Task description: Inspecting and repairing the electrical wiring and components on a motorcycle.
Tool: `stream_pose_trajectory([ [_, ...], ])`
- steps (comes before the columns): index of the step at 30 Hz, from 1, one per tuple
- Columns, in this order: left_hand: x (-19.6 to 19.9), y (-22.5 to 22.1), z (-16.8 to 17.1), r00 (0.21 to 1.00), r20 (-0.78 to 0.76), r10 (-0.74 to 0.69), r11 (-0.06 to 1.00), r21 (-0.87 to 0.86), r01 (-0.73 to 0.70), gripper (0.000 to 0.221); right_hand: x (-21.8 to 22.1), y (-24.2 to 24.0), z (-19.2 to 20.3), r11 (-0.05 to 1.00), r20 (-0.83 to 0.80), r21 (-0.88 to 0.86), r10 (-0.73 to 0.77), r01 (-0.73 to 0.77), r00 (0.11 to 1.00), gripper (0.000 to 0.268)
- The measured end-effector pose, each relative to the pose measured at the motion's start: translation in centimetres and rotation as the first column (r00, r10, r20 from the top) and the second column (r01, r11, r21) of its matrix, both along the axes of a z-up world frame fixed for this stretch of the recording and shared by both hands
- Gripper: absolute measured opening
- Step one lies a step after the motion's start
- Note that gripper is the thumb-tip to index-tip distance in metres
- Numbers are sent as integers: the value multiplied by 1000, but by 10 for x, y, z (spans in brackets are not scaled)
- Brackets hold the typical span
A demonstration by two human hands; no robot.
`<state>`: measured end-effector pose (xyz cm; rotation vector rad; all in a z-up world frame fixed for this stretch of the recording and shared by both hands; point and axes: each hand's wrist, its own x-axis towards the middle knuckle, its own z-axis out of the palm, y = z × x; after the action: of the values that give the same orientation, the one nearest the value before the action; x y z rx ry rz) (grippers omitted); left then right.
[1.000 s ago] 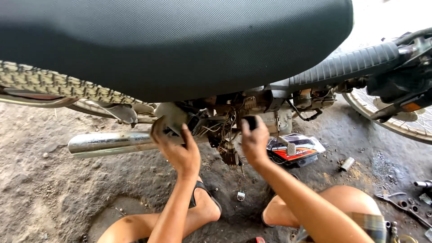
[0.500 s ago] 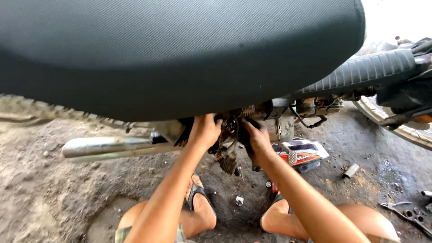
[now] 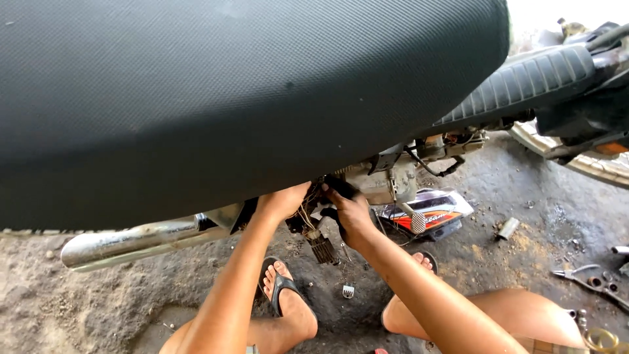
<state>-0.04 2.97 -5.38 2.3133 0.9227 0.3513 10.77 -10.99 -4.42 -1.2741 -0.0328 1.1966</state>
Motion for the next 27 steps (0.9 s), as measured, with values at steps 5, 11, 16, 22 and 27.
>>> stream_pose_trajectory([
  [5, 5, -4, 13, 999, 8, 42, 998, -46, -41, 34, 8, 1, -45, 999, 221, -52, 19, -8, 975, 29],
  [11, 4, -6, 15, 992, -86, 91, 990, -101, -99, 35, 11, 7, -38, 996, 191, 63, -67, 56, 979, 24],
  [16, -3, -3, -3, 996, -79, -30, 997, 66, 35, 32, 14, 14, -57, 993, 272, 80, -107, 89, 956, 19],
  [22, -3, -3, 5, 997, -83, 1, 1000, 2, -1, 32, 10, 13, -53, 980, 106, 117, -175, 163, 979, 16],
  [27, -4, 1, -9, 981, -188, -37, 997, 62, 49, 33, 16, 14, -53, 993, 267, 85, -101, 81, 959, 18],
])
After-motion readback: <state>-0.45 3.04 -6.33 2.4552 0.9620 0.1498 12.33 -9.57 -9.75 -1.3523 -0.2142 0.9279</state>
